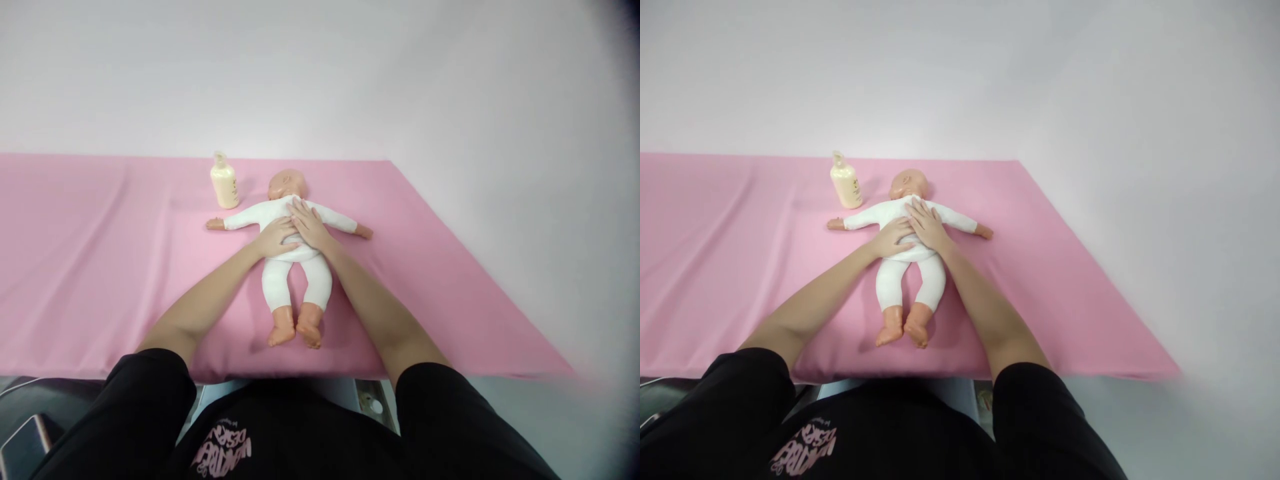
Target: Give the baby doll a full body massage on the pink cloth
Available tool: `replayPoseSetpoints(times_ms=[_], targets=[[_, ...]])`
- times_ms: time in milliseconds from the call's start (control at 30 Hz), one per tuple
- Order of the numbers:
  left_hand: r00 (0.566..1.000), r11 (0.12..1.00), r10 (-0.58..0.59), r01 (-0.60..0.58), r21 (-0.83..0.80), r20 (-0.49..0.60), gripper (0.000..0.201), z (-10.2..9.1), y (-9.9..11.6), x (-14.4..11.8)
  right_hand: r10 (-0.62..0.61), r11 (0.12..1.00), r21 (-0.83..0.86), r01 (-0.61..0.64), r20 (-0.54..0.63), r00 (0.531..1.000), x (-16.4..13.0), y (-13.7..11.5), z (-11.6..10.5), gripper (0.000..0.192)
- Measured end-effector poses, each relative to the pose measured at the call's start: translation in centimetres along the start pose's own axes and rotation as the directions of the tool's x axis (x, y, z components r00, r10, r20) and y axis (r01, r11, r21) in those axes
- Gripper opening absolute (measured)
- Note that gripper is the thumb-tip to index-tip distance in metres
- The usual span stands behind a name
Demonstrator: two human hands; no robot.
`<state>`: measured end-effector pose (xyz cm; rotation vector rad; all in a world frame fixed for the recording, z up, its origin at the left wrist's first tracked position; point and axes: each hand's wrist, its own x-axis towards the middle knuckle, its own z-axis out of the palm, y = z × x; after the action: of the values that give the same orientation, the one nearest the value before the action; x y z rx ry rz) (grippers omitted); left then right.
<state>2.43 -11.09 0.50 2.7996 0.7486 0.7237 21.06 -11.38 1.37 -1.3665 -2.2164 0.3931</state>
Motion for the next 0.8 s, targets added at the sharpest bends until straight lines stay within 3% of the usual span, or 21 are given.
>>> replayPoseSetpoints(times_ms=[100, 300, 567, 800], targets=[[0.988, 0.989, -0.149, 0.149, -0.019, -0.046, 0.055, 0.2, -0.4, -0.2, 0.071, 0.997, -0.009, -0.072, -0.035, 0.997, 0.1, 1.4, 0.3, 0.064], [0.903, 0.911, -0.408, 0.413, 0.013, -0.133, 0.060, -0.1, -1.8, -1.1, 0.147, 0.985, -0.068, -0.160, -0.162, 0.976, 0.3, 4.0, 0.4, 0.066], [0.764, 0.785, -0.559, 0.613, 0.090, -0.323, 0.058, -0.7, -3.7, -2.4, 0.201, 0.955, -0.156, -0.251, -0.279, 0.939, -0.4, 5.4, -0.3, 0.056], [0.627, 0.562, -0.707, 0.779, 0.278, -0.327, 0.048, -3.3, -4.0, -3.7, 0.278, 0.894, -0.256, -0.368, -0.326, 0.903, -1.0, 6.8, -1.2, 0.050]])
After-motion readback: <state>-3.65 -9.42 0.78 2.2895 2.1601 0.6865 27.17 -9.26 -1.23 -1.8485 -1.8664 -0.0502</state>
